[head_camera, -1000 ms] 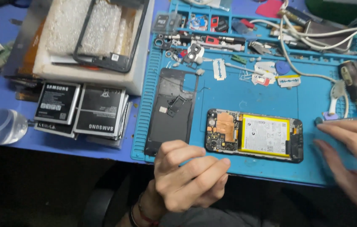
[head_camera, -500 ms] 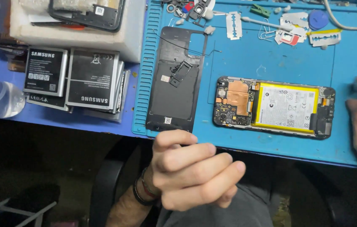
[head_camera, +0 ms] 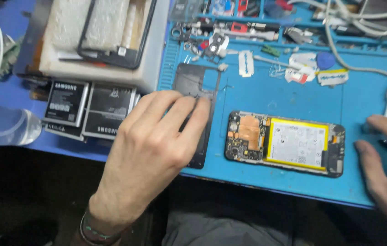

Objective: Disassembling a smartphone by removing the internal frame and unscrewing components from the motherboard area.

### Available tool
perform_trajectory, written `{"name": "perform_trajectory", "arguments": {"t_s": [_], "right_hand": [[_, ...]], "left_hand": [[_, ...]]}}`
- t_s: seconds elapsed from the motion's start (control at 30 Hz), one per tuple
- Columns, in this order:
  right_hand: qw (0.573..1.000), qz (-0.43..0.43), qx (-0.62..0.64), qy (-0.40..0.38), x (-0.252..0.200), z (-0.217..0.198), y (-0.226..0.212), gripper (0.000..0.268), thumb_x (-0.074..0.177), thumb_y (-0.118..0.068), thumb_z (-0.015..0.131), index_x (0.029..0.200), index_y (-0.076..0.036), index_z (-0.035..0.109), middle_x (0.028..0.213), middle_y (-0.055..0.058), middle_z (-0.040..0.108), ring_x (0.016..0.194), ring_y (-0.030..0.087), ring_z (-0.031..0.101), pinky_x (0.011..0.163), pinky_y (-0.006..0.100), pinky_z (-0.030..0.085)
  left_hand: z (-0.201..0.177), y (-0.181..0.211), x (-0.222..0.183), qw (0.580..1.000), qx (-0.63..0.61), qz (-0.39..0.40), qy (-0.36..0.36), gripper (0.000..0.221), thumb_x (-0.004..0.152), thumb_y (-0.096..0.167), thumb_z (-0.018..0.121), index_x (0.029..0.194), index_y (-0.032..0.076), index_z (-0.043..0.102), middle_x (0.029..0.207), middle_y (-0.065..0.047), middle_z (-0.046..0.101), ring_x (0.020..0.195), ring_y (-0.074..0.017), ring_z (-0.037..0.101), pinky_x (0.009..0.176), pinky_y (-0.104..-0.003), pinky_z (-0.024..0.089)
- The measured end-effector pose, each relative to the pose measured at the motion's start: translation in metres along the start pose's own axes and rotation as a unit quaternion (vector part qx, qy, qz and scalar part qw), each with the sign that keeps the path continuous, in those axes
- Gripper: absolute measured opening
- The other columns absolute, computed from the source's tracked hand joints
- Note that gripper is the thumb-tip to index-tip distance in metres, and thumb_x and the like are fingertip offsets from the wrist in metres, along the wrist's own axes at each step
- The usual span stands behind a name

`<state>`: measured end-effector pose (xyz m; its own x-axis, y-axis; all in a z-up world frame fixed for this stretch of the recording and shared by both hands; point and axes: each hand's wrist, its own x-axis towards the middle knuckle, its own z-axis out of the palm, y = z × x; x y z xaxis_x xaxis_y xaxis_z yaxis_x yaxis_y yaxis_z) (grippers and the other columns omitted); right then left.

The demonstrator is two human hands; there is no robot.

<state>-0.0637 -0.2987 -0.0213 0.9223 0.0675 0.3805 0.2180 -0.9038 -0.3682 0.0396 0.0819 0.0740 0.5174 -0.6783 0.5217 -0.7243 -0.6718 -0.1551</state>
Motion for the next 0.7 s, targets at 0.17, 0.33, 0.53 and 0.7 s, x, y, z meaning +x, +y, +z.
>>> {"name": "perform_trajectory", "arguments": {"t_s": [0.17,0.33,0.53,0.7], "right_hand": [[0.994,-0.047,-0.089,0.044,0.016,-0.01,-0.014,0.036,0.104,0.0,0.079,0.138,0.012,0.074,0.136,0.026,0.075,0.129,0.042,0.069,0.125,0.052,0.051],[0.988,-0.045,-0.145,0.039,0.016,-0.011,-0.011,0.041,0.098,-0.012,0.082,0.136,0.002,0.076,0.138,0.017,0.078,0.13,0.036,0.072,0.12,0.048,0.053],[0.988,-0.035,-0.148,0.027,0.015,-0.011,-0.011,0.043,0.097,-0.014,0.081,0.137,0.001,0.077,0.138,0.016,0.078,0.132,0.035,0.071,0.122,0.048,0.052],[0.992,-0.058,-0.103,0.045,0.014,-0.009,-0.006,0.035,0.103,-0.006,0.08,0.135,0.008,0.076,0.133,0.022,0.078,0.127,0.04,0.072,0.123,0.051,0.052]], "left_hand": [[0.008,-0.012,0.012,0.98,0.196,0.017,-0.005,0.01,0.106,0.005,0.066,0.104,0.013,0.071,0.086,0.0,0.059,0.085,-0.0193,0.058,0.09,-0.034,0.055],[0.028,-0.025,0.02,0.978,0.183,0.096,-0.034,0.009,0.094,0.005,0.068,0.093,0.014,0.067,0.078,0.0,0.058,0.077,-0.0203,0.056,0.074,-0.035,0.045],[0.056,-0.031,0.023,0.972,0.183,0.138,-0.052,0.016,0.086,0.006,0.069,0.079,0.019,0.065,0.07,-0.001,0.061,0.072,-0.0215,0.057,0.075,-0.038,0.045],[0.066,-0.034,0.023,0.968,0.192,0.149,-0.065,0.025,0.084,0.003,0.071,0.072,0.023,0.063,0.066,0.002,0.061,0.072,-0.0194,0.056,0.077,-0.037,0.046]]}}
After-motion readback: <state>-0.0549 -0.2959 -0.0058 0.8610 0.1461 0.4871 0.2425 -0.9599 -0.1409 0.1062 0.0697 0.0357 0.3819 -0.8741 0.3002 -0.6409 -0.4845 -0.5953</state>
